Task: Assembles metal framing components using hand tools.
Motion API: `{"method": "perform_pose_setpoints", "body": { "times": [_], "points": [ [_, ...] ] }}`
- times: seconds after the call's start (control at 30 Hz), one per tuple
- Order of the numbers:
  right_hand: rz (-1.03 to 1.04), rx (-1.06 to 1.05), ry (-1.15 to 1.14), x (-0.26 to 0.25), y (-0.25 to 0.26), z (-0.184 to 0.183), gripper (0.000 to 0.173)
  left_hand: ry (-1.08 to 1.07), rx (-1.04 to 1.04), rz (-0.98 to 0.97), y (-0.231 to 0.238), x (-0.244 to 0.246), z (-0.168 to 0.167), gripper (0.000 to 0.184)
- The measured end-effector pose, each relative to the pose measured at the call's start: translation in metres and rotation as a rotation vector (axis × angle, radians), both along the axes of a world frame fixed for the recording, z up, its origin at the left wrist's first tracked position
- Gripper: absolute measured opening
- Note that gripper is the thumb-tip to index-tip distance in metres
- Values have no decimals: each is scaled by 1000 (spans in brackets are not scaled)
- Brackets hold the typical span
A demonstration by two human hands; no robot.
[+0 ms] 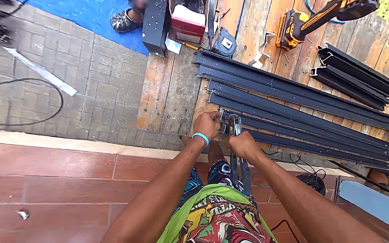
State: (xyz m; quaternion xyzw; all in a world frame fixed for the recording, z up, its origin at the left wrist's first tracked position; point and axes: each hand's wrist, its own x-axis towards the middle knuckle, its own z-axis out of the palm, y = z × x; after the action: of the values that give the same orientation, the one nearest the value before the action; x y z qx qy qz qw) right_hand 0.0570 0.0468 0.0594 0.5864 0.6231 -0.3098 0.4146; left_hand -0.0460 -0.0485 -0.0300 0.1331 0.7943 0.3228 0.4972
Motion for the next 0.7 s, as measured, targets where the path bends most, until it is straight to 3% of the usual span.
{"method": "perform_pose_setpoints", "body": {
  "times": [0.07,0.17,0.23,0.3,0.37,0.47,0.57,0.7],
  "points": [
    [-3,3,-23,-3,2,1,27,-26,61,72,-6,2,2,29],
    [-4,19,-16,-3,1,-1,26,-75,164,402,-39,51,24,35],
    [-8,25,-10,-1,-1,-3,25,-371,122,551,-61,108,42,33],
    [-39,44,12,0,-7,-6,22,-868,103,641,-68,149,48,52],
    [-70,111,47,5,-12,-10,24,-1138,134,759,-59,170,51,65],
    [-75,280,105,13,-22,-17,38,-1126,201,792,-55,181,55,63],
    [-53,311,169,17,-36,-21,45,-990,160,862,-55,184,55,56],
    [126,14,102,9,-6,38,40,-913,148,883,-52,183,57,54]
  ]
}}
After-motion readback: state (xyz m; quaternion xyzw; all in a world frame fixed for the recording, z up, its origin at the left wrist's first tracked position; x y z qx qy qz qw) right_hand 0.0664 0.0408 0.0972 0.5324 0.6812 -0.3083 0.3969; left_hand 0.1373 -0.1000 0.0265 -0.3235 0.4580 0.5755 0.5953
